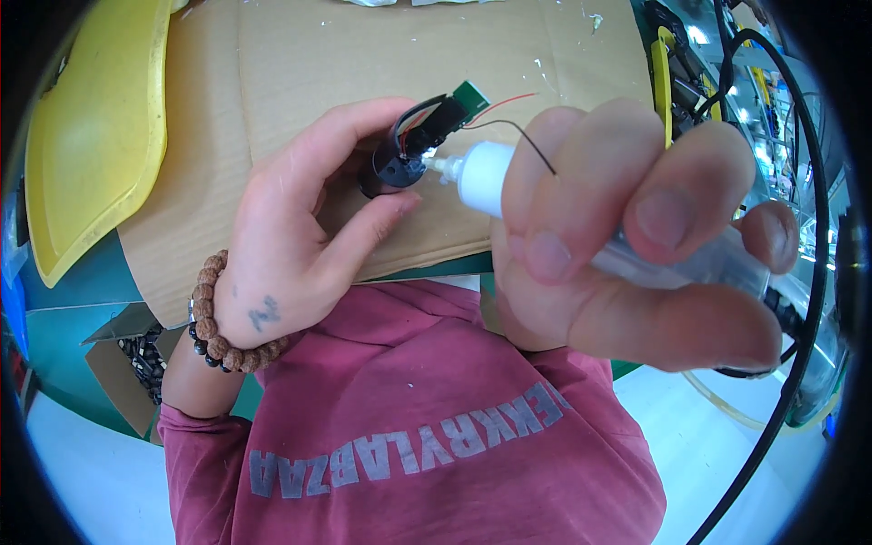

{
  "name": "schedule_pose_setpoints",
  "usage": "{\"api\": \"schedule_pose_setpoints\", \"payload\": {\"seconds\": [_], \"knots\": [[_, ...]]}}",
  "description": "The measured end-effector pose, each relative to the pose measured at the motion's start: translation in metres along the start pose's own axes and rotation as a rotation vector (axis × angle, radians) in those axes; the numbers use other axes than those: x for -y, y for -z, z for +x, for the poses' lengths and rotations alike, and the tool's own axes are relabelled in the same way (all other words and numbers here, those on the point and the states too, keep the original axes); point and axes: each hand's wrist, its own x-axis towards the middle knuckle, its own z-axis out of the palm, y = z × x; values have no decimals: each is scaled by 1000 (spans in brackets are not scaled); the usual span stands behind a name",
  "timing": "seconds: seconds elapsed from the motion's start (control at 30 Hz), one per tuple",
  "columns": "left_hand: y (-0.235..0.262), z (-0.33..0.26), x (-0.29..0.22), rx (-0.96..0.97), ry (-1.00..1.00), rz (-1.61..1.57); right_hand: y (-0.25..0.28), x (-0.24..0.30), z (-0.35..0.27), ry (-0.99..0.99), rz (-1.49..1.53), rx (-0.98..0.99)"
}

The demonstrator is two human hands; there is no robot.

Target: The person applies sealant or adhesive to electronic components using a syringe dispenser.

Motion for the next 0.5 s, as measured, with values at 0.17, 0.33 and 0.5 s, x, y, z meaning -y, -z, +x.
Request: {"api": "schedule_pose_setpoints", "payload": {"seconds": [0.17, 0.33, 0.5], "knots": [[0, 0, -1, 9, 19, 3, 0, 2, 0, -4, 0, 6], [0, 0, -2, 11, 15, 18, -2, 3, -1, -7, 0, 11], [0, 0, -1, -1, 9, 11, 3, 5, 1, -11, -1, 16]]}}
